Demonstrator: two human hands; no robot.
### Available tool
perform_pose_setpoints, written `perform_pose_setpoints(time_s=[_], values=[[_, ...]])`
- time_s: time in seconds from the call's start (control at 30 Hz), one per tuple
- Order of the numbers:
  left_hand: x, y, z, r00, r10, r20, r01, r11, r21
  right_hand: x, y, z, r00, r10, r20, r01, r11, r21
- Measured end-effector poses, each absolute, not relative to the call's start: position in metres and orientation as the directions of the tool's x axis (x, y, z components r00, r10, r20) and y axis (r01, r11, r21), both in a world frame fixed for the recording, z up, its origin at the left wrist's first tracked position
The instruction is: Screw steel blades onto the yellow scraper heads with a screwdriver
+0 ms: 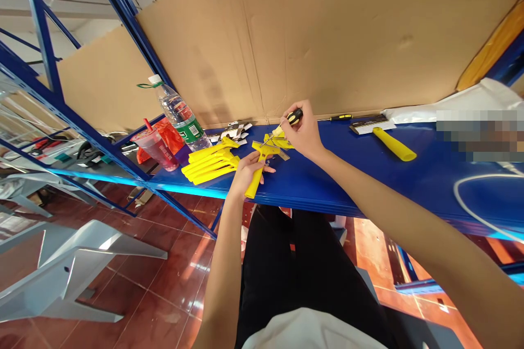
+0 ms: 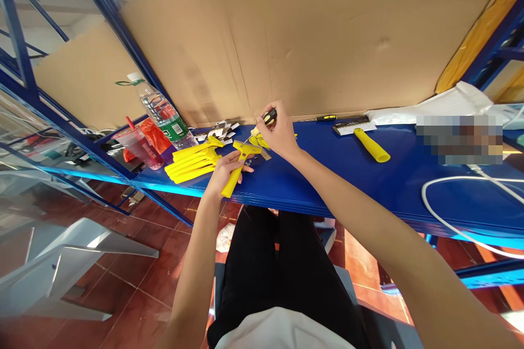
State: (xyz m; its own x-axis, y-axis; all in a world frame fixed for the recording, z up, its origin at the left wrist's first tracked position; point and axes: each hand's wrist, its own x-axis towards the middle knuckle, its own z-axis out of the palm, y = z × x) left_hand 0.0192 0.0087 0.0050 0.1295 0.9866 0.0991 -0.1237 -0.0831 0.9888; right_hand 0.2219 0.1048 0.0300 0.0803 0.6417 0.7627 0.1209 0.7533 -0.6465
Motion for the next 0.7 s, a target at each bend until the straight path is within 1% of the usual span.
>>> perform_pose_setpoints(time_s=[0.13,0.3,0.47,0.6,0.7], values=[[0.019,0.01,0.002,0.138,0.984,0.11,-0.107,-0.096,0.99,0.224,0.101,0.033,0.067,0.62,0.782,0.155,0.768,-0.622],[0.018,0.011,-0.001,0.137,0.984,0.114,-0.053,-0.108,0.993,0.225,0.097,0.039,0.036,0.626,0.779,0.167,0.765,-0.622],[0.017,0.011,-0.002,0.148,0.982,0.116,-0.054,-0.109,0.993,0.226,0.094,0.042,0.017,0.581,0.814,0.184,0.798,-0.573],[0.018,0.011,0.001,0.124,0.987,0.107,-0.083,-0.097,0.992,0.228,0.091,0.043,-0.03,0.601,0.798,0.208,0.785,-0.584],[0.018,0.011,0.002,0.133,0.985,0.106,-0.082,-0.096,0.992,0.228,0.09,0.043,-0.003,0.617,0.787,0.196,0.772,-0.605]])
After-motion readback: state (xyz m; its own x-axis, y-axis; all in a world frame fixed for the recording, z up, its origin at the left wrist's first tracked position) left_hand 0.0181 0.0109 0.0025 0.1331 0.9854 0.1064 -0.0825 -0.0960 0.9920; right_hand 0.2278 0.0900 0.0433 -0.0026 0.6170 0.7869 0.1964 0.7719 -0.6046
